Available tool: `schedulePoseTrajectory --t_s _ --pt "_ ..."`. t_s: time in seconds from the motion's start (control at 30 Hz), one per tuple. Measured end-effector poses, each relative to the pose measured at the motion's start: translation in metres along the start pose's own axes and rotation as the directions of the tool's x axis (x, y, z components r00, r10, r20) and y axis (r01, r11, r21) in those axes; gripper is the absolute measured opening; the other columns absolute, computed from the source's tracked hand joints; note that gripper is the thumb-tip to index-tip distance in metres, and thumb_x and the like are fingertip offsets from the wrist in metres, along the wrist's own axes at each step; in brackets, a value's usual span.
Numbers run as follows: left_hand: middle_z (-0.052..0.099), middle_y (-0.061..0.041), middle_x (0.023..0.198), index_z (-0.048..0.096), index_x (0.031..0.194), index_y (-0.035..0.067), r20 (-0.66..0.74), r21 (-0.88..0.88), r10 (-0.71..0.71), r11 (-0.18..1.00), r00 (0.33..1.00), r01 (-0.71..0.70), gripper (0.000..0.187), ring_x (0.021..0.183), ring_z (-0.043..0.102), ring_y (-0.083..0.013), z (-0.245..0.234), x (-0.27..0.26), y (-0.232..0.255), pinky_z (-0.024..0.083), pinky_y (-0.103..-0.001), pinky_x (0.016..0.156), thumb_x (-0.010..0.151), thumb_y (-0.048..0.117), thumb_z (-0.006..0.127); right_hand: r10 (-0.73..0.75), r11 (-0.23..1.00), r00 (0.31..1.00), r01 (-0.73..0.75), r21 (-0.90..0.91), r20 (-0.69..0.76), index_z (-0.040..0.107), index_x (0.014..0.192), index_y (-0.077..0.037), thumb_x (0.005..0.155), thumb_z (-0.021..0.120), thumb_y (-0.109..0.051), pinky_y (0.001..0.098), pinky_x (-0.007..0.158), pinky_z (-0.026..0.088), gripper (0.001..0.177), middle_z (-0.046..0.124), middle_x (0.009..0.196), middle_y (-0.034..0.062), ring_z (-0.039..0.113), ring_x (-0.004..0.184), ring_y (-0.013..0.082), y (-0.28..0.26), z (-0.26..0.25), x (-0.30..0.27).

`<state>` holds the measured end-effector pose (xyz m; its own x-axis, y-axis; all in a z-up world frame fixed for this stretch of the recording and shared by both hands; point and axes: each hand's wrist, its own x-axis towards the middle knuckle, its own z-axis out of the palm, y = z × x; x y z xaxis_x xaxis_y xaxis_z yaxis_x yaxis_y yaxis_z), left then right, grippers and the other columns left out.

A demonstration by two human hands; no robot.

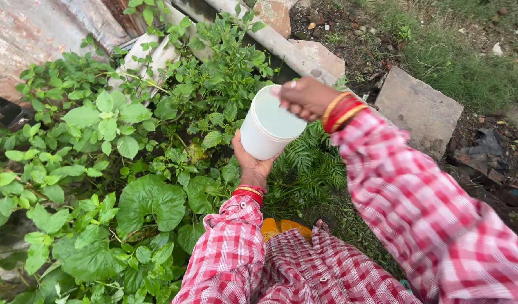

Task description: The person holds a white plastic container and uses their fingers to sprinkle material onto green plants in a garden, then dips the container into a blue bucket of water.

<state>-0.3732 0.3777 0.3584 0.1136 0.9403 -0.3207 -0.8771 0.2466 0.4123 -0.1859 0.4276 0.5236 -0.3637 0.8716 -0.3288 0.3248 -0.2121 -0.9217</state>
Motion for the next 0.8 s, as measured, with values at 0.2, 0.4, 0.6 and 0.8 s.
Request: schedulePoseTrajectory --t_s 0.2,0.4,0.6,0.8 --pt "0.061 -0.011 0.143 0.054 0.145 0.020 -0.004 0.036 -0.008 0.999 1.000 0.008 0.077 0.124 0.061 -0.0405 0.001 -0.010 0.001 0.054 -0.063 0.086 0.089 0.069 0.036 -0.514 0.483 0.857 0.270 -0.833 -0.020 0.079 0.096 -0.007 0.088 0.073 -0.037 0.0313 0.057 0.049 0.032 0.068 0.074 0.0050 0.061 0.061 0.0131 0.010 -0.060 -0.046" --pt "0.062 -0.010 0.140 0.056 0.145 0.019 0.057 0.106 -0.018 0.994 0.998 0.012 0.075 0.121 0.062 -0.0370 -0.013 -0.008 -0.005 0.048 -0.058 0.082 0.093 0.070 0.036 -0.168 0.902 0.985 0.168 -0.398 0.036 0.074 0.103 -0.006 0.094 0.068 -0.034 0.0324 0.064 0.063 0.030 0.075 0.084 0.0102 0.073 0.072 0.0158 0.021 0.000 -0.004" --pt "0.060 -0.020 0.144 0.053 0.149 0.007 0.104 -0.119 -0.075 0.989 0.992 0.088 0.079 0.128 0.061 -0.0401 -0.003 -0.007 -0.011 0.054 -0.061 0.101 0.100 0.066 0.036 0.136 0.948 0.978 -0.082 -0.308 0.157 0.075 0.092 -0.001 0.097 0.063 -0.037 0.0278 0.047 0.057 0.038 0.073 0.071 0.0089 0.067 0.052 0.0141 0.043 0.039 0.037" --pt "0.061 -0.012 0.142 0.053 0.145 0.019 -0.010 0.008 0.019 1.000 1.000 -0.019 0.079 0.125 0.061 -0.0390 -0.002 -0.018 0.002 0.052 -0.065 0.094 0.086 0.069 0.037 -0.229 0.973 0.946 0.225 -0.047 -0.230 0.068 0.094 -0.004 0.101 0.062 -0.046 0.0258 0.039 0.033 0.043 0.049 0.057 -0.0036 0.040 0.044 0.0074 0.016 -0.046 -0.009"
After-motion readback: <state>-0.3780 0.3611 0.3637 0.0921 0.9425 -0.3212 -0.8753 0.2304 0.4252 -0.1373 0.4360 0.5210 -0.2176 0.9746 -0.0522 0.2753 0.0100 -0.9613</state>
